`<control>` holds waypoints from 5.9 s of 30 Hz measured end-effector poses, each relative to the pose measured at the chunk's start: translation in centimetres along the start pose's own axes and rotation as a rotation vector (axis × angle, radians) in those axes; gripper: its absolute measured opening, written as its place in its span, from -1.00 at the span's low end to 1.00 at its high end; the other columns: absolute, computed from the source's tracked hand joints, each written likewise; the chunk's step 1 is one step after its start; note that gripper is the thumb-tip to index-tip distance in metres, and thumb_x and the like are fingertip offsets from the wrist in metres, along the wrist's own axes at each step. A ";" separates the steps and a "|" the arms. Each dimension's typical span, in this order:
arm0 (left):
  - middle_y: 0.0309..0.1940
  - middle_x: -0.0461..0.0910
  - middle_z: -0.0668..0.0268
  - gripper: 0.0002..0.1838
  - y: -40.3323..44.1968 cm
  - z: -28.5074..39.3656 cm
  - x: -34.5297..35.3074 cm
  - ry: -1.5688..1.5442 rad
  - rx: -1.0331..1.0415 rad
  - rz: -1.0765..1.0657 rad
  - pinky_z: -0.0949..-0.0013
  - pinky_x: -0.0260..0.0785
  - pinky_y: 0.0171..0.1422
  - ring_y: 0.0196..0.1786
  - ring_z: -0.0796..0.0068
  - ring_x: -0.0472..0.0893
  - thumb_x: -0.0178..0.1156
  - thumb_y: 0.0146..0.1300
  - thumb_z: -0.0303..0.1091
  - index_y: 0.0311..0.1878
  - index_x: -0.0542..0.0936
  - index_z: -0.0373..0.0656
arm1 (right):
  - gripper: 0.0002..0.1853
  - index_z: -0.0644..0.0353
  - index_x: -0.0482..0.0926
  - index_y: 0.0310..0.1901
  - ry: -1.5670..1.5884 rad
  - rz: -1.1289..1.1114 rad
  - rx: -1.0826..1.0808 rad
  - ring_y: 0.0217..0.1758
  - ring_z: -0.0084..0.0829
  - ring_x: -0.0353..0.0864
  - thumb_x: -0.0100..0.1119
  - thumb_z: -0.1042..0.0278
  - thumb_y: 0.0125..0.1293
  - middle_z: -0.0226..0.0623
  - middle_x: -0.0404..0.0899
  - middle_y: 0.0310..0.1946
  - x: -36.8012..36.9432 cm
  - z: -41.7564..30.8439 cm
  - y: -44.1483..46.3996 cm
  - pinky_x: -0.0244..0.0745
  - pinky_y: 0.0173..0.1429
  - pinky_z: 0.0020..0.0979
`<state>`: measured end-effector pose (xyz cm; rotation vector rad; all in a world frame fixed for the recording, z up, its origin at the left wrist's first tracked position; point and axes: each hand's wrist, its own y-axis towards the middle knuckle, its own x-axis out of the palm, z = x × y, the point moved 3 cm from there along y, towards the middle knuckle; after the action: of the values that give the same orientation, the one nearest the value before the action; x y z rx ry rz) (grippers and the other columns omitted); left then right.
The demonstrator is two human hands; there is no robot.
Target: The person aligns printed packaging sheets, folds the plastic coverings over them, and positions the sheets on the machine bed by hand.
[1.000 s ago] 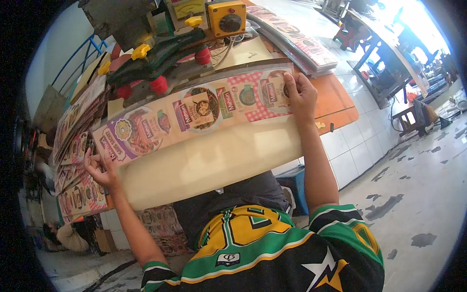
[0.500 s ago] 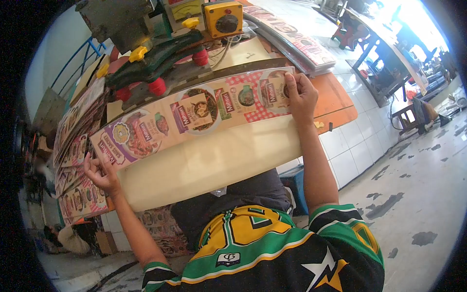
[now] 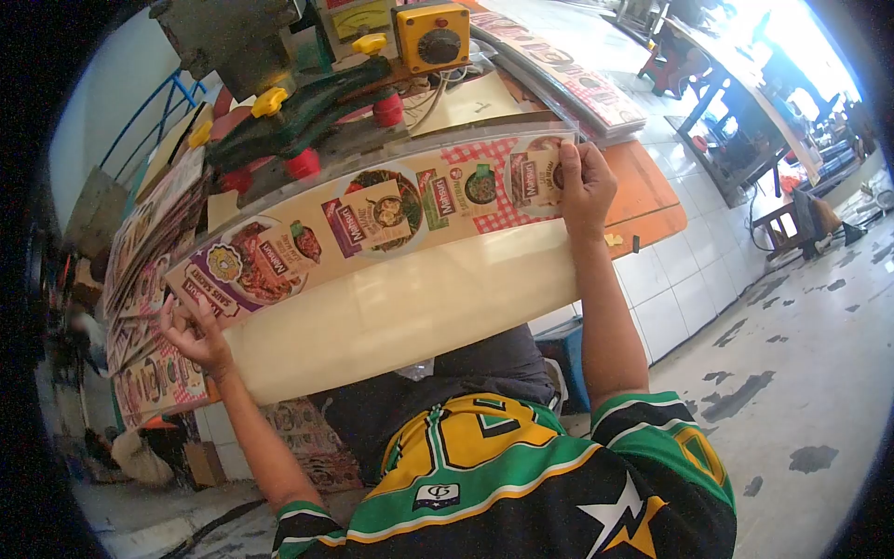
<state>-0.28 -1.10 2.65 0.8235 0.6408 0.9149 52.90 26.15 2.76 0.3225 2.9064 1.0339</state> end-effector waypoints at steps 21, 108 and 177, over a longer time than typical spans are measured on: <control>-0.45 0.48 0.48 -0.45 0.5 0.8 1.0 0.082 -0.050 -0.035 0.56 0.17 -0.25 -0.39 0.74 0.35 0.31 0.46 -0.29 0.37 0.33 -0.26 | -0.63 0.21 0.54 -0.38 -0.156 -0.007 -0.086 -0.46 -0.77 0.24 0.15 0.19 0.61 -0.61 0.36 -0.55 0.5 -1.0 -0.1 0.18 -0.42 -0.58; 0.16 0.59 0.15 -0.55 0.6 0.5 0.9 0.109 -0.103 0.001 0.39 0.55 0.07 -0.01 0.43 0.68 0.20 0.55 -0.28 0.36 0.39 -0.27 | -0.63 0.29 0.59 -0.32 -0.345 -0.102 -0.055 -0.58 -0.53 0.47 0.20 0.14 0.55 -0.26 0.54 -0.63 1.2 -0.9 0.2 0.39 -0.43 -0.37; 0.20 0.59 0.02 -0.53 0.4 -0.3 0.4 0.071 -0.137 0.008 0.30 0.51 0.28 0.20 0.28 0.65 0.14 0.57 -0.27 0.39 0.34 -0.30 | -0.65 0.26 0.58 -0.23 -0.284 -0.140 -0.058 -0.45 -0.63 0.47 0.20 0.09 0.57 -0.34 0.58 -0.54 1.2 -1.0 -0.1 0.44 -0.32 -0.43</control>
<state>-0.51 -0.54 2.82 0.6739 0.6292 0.9881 51.57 25.73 3.56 0.2367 2.6011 0.9611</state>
